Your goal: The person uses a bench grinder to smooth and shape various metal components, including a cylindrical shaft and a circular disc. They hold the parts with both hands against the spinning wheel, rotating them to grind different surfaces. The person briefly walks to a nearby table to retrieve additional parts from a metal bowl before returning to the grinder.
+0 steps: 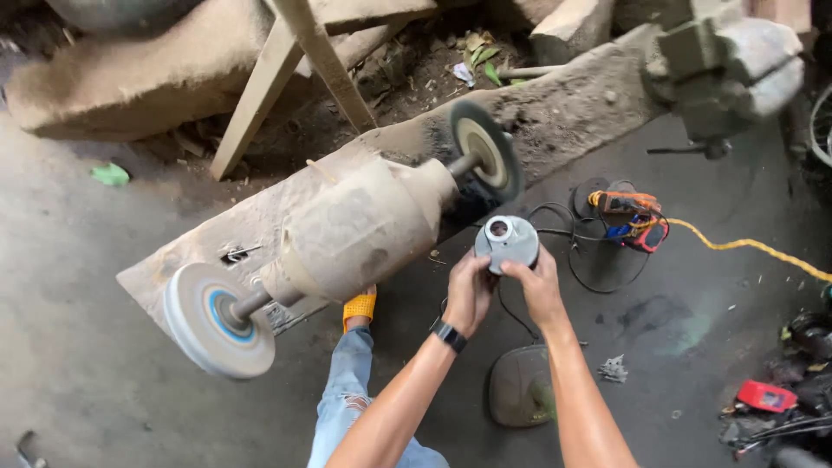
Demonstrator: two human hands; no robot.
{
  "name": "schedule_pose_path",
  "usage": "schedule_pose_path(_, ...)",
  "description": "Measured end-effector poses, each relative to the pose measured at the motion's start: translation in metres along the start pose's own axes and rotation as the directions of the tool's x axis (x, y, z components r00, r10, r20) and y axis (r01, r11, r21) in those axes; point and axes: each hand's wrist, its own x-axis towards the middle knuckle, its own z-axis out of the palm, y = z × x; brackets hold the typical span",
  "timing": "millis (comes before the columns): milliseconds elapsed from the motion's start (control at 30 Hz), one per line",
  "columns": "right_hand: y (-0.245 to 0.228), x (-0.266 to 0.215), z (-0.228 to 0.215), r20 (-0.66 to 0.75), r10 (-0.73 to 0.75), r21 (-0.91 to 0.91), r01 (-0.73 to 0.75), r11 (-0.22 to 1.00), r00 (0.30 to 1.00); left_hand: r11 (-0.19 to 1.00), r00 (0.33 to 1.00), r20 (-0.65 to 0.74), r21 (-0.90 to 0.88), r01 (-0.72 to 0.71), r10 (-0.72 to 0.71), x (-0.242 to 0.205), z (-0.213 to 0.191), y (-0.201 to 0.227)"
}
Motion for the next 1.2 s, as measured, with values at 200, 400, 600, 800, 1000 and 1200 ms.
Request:
schedule_pose_path(200,0.051,-0.148,0.026,-0.162,-0.008,0.204,0.041,0.978,0.987,0.559,0.967,0.132,0.795,-0.235,0.219,-0.097,-0.105,-0.062)
schedule_pose_path(400,0.176,-0.287,0.042,-0.140,-0.126,0.099,0.141,0.985,0.982,0.940,0.989,-0.145,0.340,0.027,0.024,-0.168,-0.218,-0.102)
schedule_pose_path(600,0.458,-0.336,-0.009,-0.566,0.405,0.303,-0.275,0.912,0.718,0.832,0.948,-0.310,0.504,0.231,-0.075,-0.142,-0.378,-0.139)
schedule_pose_path(800,0.621,-0.239,0.025,-0.576,0.505,0.133,-0.536,0.833,0.642,0.740,0.977,-0.212,0.653,0.159,-0.023,-0.045,-0.473,-0.145)
schedule_pose_path(1000,0.746,-0.082,0.071,-0.808,-0.089,-0.116,-0.008,0.993,0.583,0.726,0.995,-0.038,0.681,0.097,-0.097,0.012,-0.461,-0.150)
schedule_pose_path(1200,0.650,-0.151,0.074,-0.778,0.259,0.258,-0.084,0.962,0.572,0.553,0.993,0.007,0.831,0.060,-0.118,-0.033,-0.447,-0.134)
